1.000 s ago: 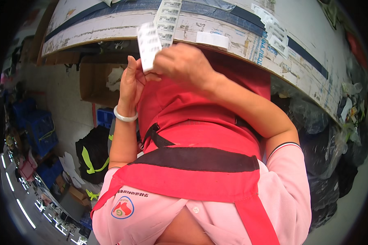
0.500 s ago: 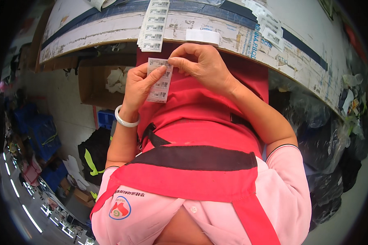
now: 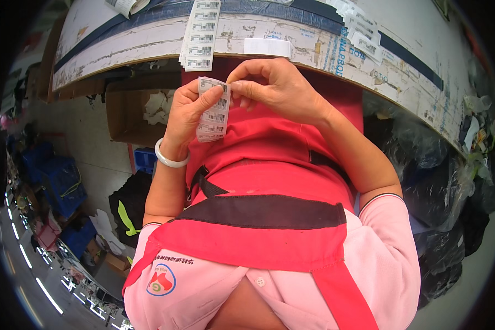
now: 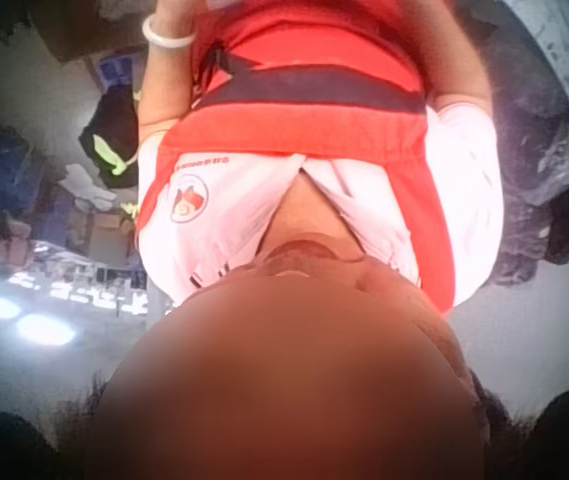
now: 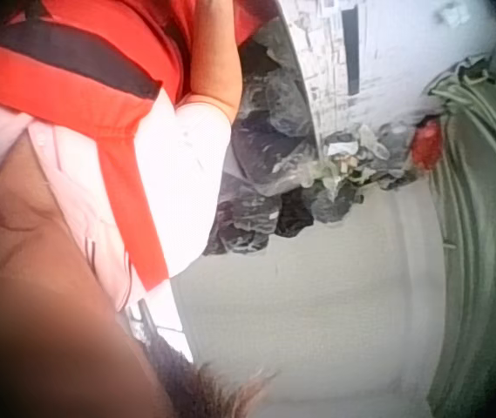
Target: Checking and sorting printed garment labels or price tags at a workstation.
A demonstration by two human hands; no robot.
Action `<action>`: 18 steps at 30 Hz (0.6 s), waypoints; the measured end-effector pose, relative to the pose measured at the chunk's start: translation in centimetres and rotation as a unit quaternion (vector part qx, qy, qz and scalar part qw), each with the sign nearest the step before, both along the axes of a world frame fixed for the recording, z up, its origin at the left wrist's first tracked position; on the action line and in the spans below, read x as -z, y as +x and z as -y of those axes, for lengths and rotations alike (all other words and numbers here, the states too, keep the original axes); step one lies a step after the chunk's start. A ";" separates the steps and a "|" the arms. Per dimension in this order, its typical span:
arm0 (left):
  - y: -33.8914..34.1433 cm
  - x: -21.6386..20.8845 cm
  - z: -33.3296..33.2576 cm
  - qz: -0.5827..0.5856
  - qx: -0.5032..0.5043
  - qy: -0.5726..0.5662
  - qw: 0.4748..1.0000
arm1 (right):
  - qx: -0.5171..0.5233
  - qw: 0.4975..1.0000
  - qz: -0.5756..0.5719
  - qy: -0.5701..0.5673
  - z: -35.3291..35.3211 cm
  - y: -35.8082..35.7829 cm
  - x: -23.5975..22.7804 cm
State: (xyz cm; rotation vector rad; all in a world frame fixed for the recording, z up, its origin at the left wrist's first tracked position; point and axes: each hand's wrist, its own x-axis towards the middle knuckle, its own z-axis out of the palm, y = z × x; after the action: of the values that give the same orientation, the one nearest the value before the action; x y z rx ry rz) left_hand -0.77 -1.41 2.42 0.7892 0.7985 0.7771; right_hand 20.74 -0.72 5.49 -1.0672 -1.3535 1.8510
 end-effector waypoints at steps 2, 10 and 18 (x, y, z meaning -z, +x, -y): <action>0.0 0.1 -0.1 -0.008 -0.001 -0.001 1.000 | -0.001 1.000 0.004 -0.003 -0.1 0.1 -0.1; -0.1 0.6 0.0 -0.022 0.008 -0.004 1.000 | -0.004 1.000 -0.007 -0.027 0.0 0.1 0.3; 0.5 0.7 0.1 0.025 -0.029 0.064 0.997 | -0.014 0.983 -0.089 -0.158 0.9 -0.7 2.0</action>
State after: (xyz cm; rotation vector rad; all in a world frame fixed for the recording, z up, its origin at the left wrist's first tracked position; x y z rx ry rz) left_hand -0.31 -1.55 1.70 0.8602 0.7356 0.9022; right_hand 20.06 -1.58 3.53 -1.0092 -0.9992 2.1756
